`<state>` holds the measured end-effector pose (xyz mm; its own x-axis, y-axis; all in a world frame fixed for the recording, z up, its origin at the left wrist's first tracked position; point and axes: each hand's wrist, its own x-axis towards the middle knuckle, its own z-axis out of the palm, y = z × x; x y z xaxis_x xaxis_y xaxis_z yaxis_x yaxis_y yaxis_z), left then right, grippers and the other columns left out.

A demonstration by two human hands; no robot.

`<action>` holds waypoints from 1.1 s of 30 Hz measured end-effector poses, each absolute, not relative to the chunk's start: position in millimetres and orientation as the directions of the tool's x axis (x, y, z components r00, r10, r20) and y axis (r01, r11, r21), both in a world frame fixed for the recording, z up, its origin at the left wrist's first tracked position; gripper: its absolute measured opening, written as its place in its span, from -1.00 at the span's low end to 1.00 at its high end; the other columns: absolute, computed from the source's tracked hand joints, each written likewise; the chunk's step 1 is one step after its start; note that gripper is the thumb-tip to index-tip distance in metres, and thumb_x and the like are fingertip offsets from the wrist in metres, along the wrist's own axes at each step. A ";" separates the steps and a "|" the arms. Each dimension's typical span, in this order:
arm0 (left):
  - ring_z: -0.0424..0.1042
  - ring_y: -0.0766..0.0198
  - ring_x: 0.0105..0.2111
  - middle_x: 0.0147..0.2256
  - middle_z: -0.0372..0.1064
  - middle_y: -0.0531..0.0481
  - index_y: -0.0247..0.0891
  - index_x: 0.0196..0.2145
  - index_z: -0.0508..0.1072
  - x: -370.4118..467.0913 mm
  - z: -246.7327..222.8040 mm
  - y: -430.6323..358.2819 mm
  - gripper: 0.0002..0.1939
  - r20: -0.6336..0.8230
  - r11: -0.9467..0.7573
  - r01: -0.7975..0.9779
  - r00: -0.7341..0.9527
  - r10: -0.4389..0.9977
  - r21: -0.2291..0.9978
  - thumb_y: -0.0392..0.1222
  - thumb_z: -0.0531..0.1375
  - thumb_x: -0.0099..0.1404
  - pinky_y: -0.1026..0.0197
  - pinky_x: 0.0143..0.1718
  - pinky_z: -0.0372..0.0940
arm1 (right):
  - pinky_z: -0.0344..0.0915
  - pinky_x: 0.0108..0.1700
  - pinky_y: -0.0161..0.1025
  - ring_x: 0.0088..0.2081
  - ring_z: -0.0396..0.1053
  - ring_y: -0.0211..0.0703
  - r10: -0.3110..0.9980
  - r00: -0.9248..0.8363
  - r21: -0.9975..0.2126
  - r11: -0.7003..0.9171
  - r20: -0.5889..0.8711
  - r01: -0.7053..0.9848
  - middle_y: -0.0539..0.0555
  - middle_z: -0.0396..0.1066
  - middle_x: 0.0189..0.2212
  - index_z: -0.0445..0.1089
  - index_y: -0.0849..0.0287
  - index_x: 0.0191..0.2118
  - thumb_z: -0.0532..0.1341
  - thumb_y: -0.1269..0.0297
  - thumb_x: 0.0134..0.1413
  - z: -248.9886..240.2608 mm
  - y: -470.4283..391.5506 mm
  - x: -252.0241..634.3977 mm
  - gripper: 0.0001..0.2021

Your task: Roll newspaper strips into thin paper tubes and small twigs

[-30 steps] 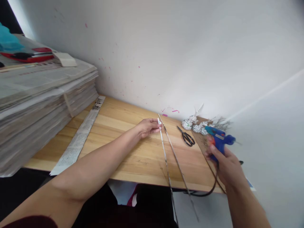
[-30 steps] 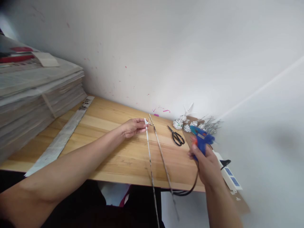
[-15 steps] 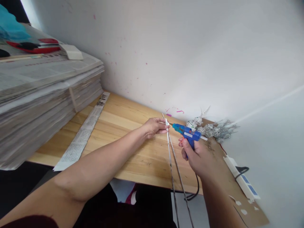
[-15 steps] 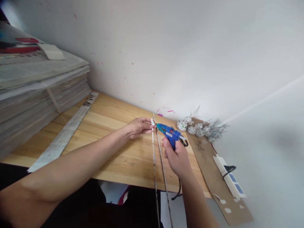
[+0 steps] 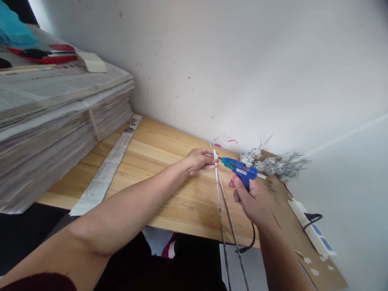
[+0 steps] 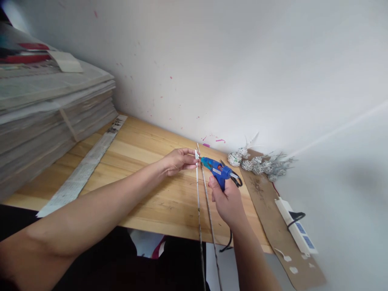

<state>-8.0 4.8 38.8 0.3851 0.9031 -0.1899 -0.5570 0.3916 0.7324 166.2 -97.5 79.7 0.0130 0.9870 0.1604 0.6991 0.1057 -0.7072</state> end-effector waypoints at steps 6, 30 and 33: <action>0.52 0.32 -0.46 -0.43 0.51 -0.10 -0.39 -0.33 0.47 -8.1 36.6 6.1 -0.74 -0.183 0.394 -0.553 0.398 0.899 0.734 -0.55 0.34 -0.01 0.36 -0.42 0.43 | 0.21 -0.52 -0.25 -0.58 0.28 -0.20 0.989 -0.014 -0.674 0.109 0.144 0.730 0.01 0.34 -0.58 0.29 0.14 -0.34 0.07 -0.13 0.14 83.4 -96.7 166.9 -0.61; 0.51 0.31 -0.44 -0.42 0.50 -0.09 -0.38 -0.36 0.46 -8.5 36.5 6.1 -0.75 -0.184 0.382 -0.544 0.383 0.905 0.747 -0.58 0.31 -0.01 0.28 -0.34 0.44 | 0.15 -0.55 -0.25 -0.65 0.19 -0.22 0.991 -0.034 -0.569 0.103 0.131 0.816 -0.03 0.25 -0.66 0.24 0.12 -0.45 0.05 -0.10 0.10 105.8 -102.5 153.0 -0.63; 0.51 0.32 -0.45 -0.43 0.49 -0.07 -0.39 -0.35 0.46 -8.6 38.1 5.0 -0.74 -0.186 0.382 -0.542 0.382 0.905 0.749 -0.61 0.28 0.01 0.31 -0.36 0.43 | 0.15 -0.55 -0.26 -0.65 0.19 -0.23 0.992 -0.046 -0.540 0.104 0.120 0.835 -0.03 0.25 -0.67 0.21 0.11 -0.48 0.05 -0.09 0.08 111.3 -103.5 150.1 -0.64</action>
